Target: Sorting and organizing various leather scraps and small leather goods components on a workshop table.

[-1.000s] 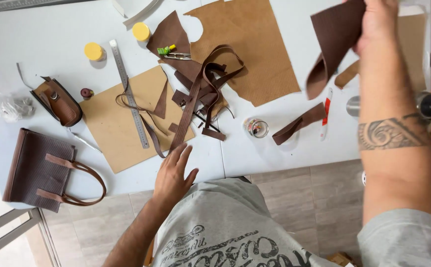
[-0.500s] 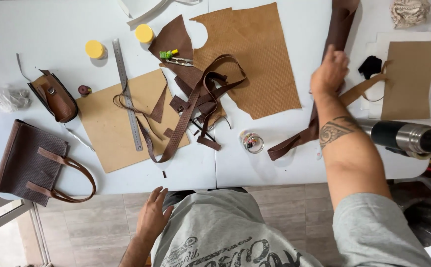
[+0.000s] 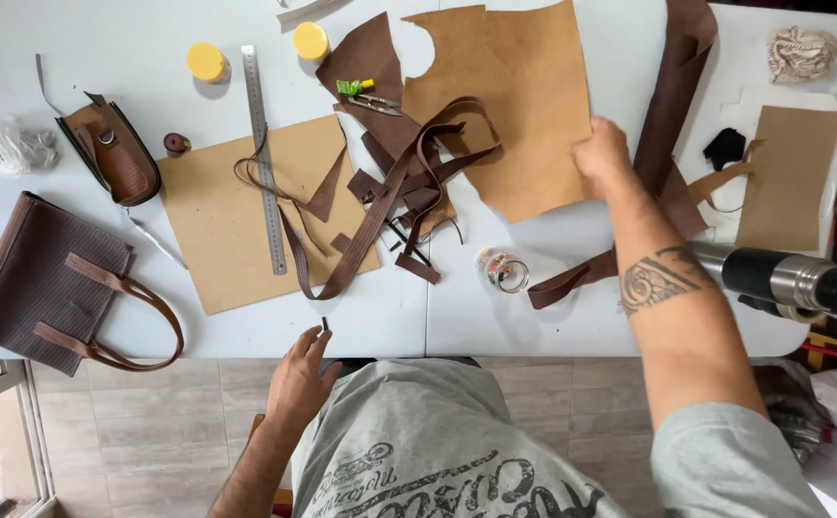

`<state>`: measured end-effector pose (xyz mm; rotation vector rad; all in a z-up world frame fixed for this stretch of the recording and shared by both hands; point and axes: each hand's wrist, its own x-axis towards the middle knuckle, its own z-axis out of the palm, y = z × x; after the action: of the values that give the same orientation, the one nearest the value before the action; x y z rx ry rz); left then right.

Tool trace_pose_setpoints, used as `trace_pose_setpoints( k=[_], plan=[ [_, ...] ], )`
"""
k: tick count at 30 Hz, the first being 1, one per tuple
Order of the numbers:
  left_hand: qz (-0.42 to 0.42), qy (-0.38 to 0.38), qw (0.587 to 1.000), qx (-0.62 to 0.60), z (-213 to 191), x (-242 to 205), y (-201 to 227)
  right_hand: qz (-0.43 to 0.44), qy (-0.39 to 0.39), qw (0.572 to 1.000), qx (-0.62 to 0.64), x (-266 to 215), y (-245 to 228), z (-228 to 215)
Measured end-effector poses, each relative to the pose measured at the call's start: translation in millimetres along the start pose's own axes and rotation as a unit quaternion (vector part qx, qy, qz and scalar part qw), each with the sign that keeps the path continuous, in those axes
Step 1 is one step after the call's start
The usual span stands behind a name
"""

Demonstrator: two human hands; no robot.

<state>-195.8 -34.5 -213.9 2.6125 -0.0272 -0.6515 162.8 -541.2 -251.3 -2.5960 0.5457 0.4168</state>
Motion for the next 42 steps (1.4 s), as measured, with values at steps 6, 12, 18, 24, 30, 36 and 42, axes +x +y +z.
trace_pose_setpoints(
  k=[6,12,18,24,30,36,42],
  plan=[
    [0.122,0.051,0.991,-0.016,-39,49,17,-0.334,0.070,0.868,-0.361,-108,-163,-143],
    [0.221,0.174,0.955,-0.093,-111,85,52,-0.493,0.123,0.788,-0.347,-225,-262,-176],
    [0.207,0.261,0.904,-0.267,-132,44,89,-0.339,-0.159,0.876,0.302,-233,-313,-137],
    [0.270,0.572,0.775,-0.015,-118,26,41,-0.187,-0.125,0.860,0.458,-251,-249,37],
    [0.273,0.370,0.885,0.069,39,71,-82,0.034,-0.142,0.873,0.466,-307,-162,213],
    [0.021,0.031,0.991,-0.132,23,70,-74,-0.576,0.125,0.808,-0.006,-371,-186,165],
    [-0.032,-0.168,0.944,-0.281,-40,95,-61,-0.593,0.064,0.792,-0.129,-330,-160,242]
  ],
)
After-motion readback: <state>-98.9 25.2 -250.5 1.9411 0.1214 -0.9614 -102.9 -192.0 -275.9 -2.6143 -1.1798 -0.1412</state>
